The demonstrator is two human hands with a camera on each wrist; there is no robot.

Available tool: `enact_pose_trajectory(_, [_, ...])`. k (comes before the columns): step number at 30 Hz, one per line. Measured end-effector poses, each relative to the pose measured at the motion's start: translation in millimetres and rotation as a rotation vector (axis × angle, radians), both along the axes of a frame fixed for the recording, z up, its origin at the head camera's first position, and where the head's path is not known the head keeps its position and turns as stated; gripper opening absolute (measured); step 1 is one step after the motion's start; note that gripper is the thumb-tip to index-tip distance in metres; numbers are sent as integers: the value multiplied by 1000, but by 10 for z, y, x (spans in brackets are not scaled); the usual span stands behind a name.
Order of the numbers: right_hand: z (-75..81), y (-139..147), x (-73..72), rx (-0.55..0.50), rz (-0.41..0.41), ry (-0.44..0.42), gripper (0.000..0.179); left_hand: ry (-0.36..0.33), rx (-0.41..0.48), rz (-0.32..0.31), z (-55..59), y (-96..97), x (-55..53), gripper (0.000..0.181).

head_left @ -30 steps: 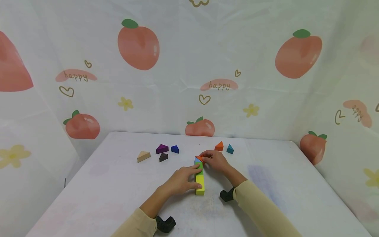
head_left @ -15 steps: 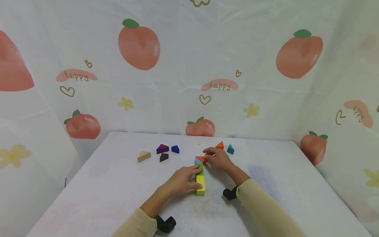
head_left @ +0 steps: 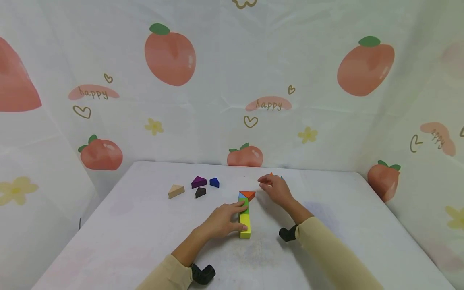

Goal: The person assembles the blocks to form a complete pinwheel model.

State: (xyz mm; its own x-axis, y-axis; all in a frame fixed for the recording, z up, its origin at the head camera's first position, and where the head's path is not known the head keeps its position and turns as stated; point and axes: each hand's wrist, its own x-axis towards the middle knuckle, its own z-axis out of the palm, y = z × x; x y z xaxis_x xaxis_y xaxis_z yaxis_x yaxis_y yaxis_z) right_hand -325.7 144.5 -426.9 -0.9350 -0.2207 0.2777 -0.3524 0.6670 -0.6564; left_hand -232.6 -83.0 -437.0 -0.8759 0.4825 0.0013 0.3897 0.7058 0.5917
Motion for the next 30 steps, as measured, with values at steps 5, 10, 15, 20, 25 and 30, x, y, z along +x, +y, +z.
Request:
enact_pose_trajectory(5, [5, 35, 1, 8, -46, 22, 16, -5, 2, -1, -15, -9, -6, 68])
enact_pose_trajectory(10, [-3, 78, -10, 20, -72, 80, 14, -4, -1, -1, -8, -10, 1, 68])
enact_pose_trajectory(15, [-41, 133, -43, 70, -45, 164, 12, -4, -6, 4, 1, -8, 12, 67])
enact_pose_trajectory(20, [-68, 191, -64, 157, -68, 237, 20, -8, -10, 11, 4, -2, 15, 67])
enact_pose_trajectory(25, [-60, 250, -53, 248, -95, 272, 28, -16, -10, 16, 9, 0, 16, 68])
enact_pose_trajectory(30, [-59, 306, -72, 307, -127, 239, 34, -19, -13, 20, 7, -1, 17, 68])
